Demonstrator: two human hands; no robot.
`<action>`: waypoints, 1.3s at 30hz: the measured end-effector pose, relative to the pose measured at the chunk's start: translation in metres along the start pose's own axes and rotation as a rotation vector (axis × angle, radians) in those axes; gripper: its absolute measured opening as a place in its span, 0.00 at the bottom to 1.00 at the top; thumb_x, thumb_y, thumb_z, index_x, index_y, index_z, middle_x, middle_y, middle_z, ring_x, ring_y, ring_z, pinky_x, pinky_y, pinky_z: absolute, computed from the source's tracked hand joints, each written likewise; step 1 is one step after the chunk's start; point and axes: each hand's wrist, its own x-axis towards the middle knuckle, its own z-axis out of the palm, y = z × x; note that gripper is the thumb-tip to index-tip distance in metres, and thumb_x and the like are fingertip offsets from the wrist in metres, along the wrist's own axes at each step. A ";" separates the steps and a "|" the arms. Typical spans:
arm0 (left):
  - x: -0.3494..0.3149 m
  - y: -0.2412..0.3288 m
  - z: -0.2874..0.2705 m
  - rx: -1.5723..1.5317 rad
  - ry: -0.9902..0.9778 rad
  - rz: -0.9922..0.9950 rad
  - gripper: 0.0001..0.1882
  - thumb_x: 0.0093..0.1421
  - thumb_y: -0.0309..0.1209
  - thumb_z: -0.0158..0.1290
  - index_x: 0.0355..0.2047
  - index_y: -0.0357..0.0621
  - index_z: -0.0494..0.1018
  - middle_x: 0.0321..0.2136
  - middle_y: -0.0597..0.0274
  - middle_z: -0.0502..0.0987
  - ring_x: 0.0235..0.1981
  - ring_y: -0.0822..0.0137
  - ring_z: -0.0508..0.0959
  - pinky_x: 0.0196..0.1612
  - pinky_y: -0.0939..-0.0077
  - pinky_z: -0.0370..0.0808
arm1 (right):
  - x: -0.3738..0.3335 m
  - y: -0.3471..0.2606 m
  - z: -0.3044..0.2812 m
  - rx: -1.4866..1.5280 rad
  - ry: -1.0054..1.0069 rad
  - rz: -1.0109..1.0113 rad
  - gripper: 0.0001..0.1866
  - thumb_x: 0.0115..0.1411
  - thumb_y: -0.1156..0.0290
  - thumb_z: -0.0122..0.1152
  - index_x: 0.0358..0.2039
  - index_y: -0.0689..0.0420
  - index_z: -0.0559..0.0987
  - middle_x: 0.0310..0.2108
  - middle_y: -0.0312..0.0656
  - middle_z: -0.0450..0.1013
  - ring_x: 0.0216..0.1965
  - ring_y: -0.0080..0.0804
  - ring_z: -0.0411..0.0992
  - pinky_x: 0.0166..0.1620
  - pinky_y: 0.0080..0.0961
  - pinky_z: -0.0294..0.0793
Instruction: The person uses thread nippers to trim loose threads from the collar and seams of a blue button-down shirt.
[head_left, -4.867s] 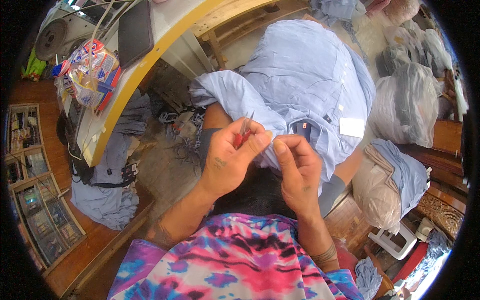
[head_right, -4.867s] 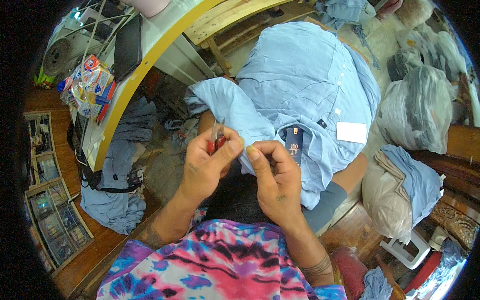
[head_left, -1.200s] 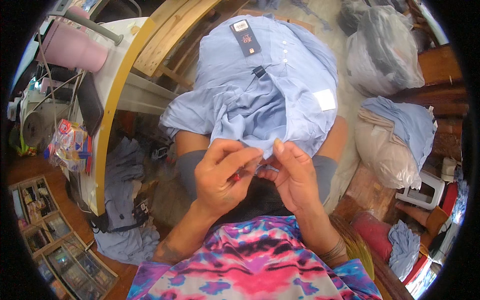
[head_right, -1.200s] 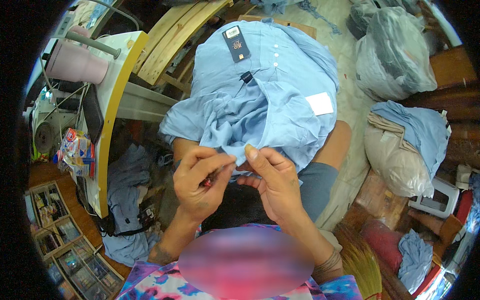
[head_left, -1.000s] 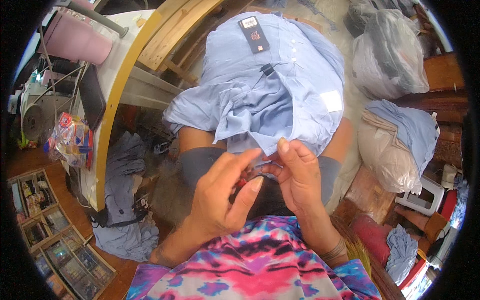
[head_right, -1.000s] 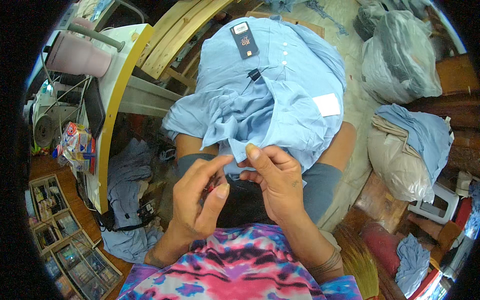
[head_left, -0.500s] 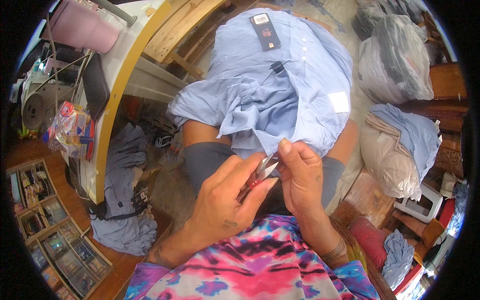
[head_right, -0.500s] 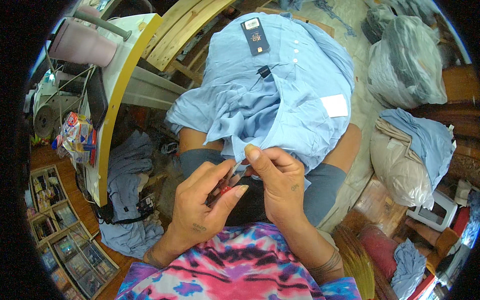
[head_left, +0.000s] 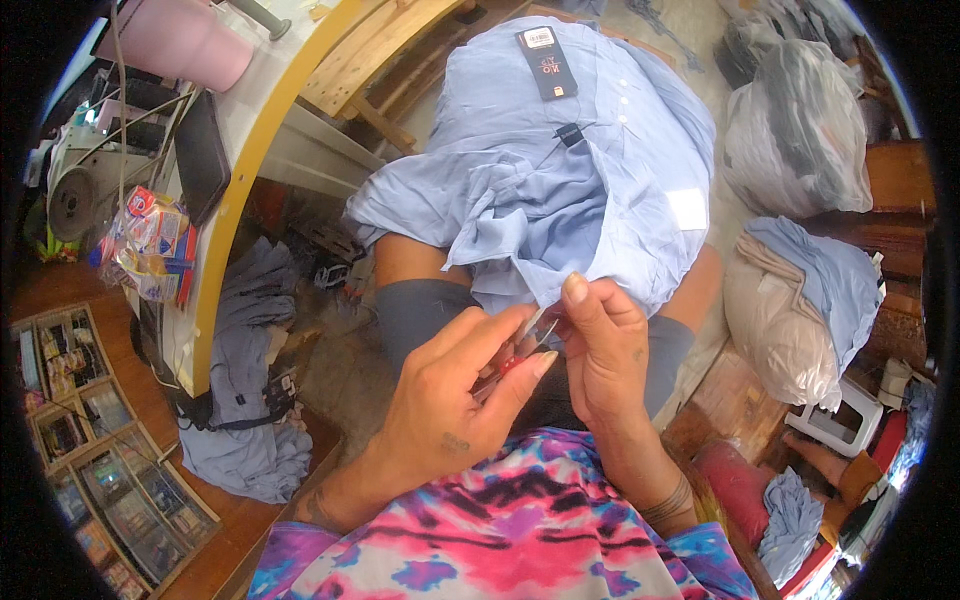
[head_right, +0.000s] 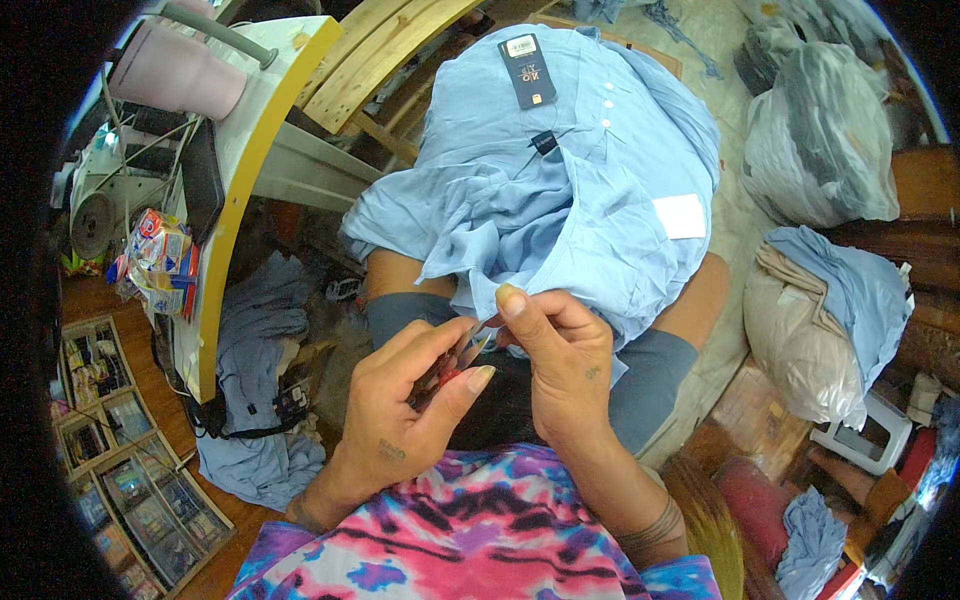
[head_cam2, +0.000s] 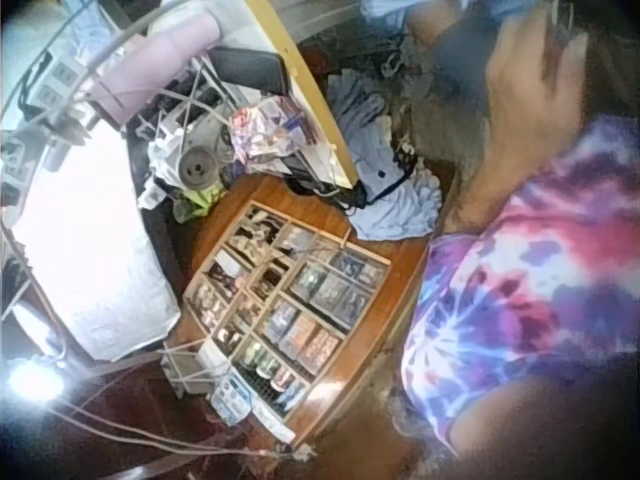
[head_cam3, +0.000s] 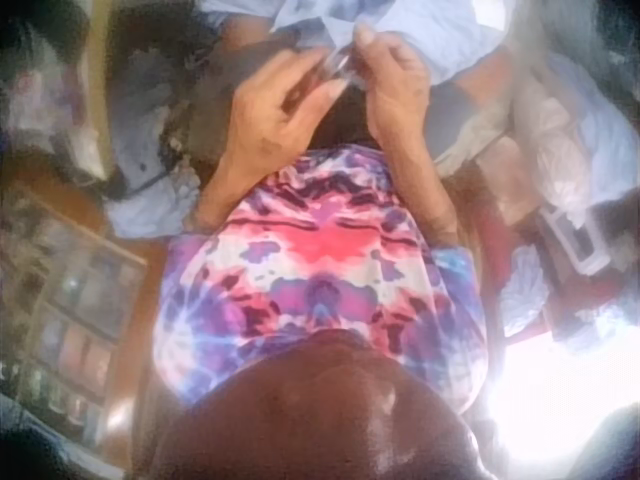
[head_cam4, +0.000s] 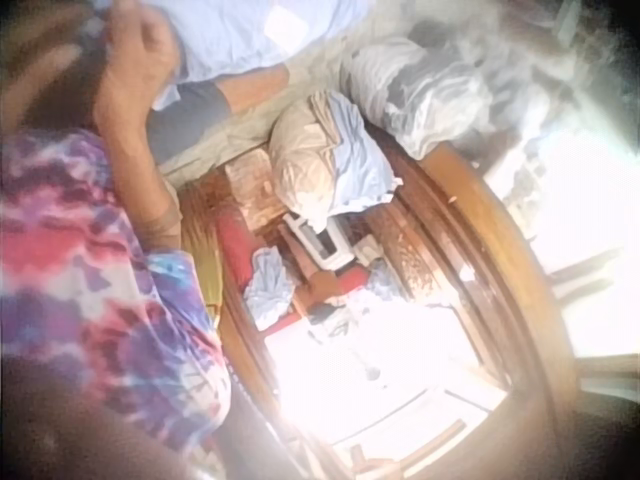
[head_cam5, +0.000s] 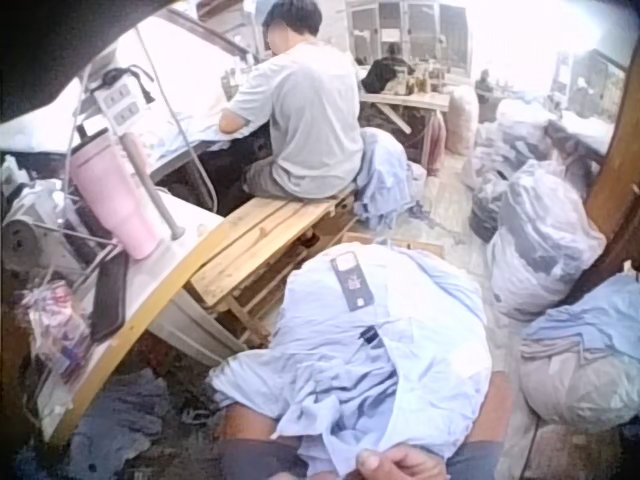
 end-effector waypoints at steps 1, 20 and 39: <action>0.000 -0.001 0.000 -0.004 0.004 0.002 0.19 0.61 0.27 0.64 0.51 0.33 0.78 0.26 0.59 0.73 0.25 0.70 0.71 0.29 0.75 0.68 | 0.000 0.000 0.000 -0.001 -0.002 0.000 0.10 0.65 0.66 0.71 0.32 0.60 0.84 0.30 0.38 0.81 0.31 0.20 0.74 0.40 0.20 0.73; 0.000 -0.007 -0.005 -0.016 0.001 -0.018 0.18 0.63 0.30 0.63 0.50 0.32 0.78 0.26 0.58 0.74 0.24 0.69 0.72 0.29 0.74 0.68 | 0.002 0.005 0.002 -0.044 0.001 -0.004 0.12 0.64 0.65 0.72 0.32 0.60 0.83 0.30 0.39 0.81 0.32 0.21 0.75 0.40 0.21 0.73; -0.003 -0.016 -0.008 -0.051 0.060 -0.037 0.16 0.63 0.30 0.63 0.49 0.34 0.78 0.28 0.58 0.75 0.26 0.70 0.73 0.31 0.75 0.69 | -0.003 0.013 0.015 0.023 -0.018 0.016 0.11 0.68 0.65 0.69 0.32 0.58 0.80 0.33 0.39 0.81 0.34 0.22 0.74 0.42 0.21 0.72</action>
